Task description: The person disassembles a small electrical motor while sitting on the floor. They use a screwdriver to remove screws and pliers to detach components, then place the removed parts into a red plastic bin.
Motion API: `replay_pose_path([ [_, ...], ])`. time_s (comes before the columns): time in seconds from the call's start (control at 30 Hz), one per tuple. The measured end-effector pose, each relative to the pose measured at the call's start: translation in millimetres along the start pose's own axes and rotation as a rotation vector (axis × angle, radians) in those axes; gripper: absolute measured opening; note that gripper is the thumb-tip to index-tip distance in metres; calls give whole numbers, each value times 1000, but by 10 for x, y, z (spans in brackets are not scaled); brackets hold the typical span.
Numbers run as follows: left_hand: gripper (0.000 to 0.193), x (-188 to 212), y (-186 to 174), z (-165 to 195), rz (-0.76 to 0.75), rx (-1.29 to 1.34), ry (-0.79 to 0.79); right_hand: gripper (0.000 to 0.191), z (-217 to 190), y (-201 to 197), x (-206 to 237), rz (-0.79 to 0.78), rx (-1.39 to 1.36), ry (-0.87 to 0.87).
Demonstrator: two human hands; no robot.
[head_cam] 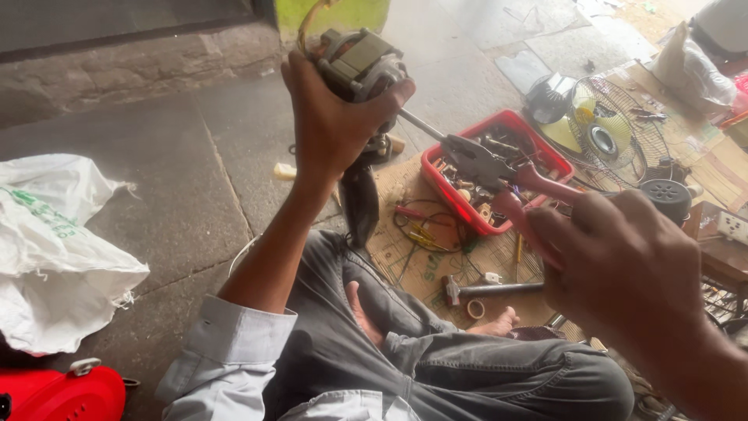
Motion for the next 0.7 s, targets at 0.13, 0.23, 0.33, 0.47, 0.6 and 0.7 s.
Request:
replay_pose_path([
  [0.13, 89, -45, -5, -21, 42, -54, 7, 53, 33, 86, -6, 2, -178, 148],
  [0.23, 88, -57, -2, -32, -14, -47, 6, 59, 333, 573, 318, -249, -1126, 734],
  [0.33, 90, -52, 24, -101, -94, 3, -89, 73, 297, 595, 349, -78, -1906, 794],
  [0.47, 86, -82, 21, -12, -155, 14, -17, 76, 273, 683, 414, -115, -2025, 727],
  [0.6, 89, -120, 36, -31, -361, 98, -56, 71, 389, 663, 436, -390, -1422, 265],
  [0.7, 90, -62, 43, -63, -489, 96, -41, 53, 662, 770, 518, -487, -1245, 333],
])
Point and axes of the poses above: each hand's wrist, its own x-axis away from the middle knuckle, its own y-axis out of the palm, z = x × y, the point moved 8 cm from there along -x, towards the middle knuckle, and after that the axes turned 15 degrees about -y, right-handed, at the moved point
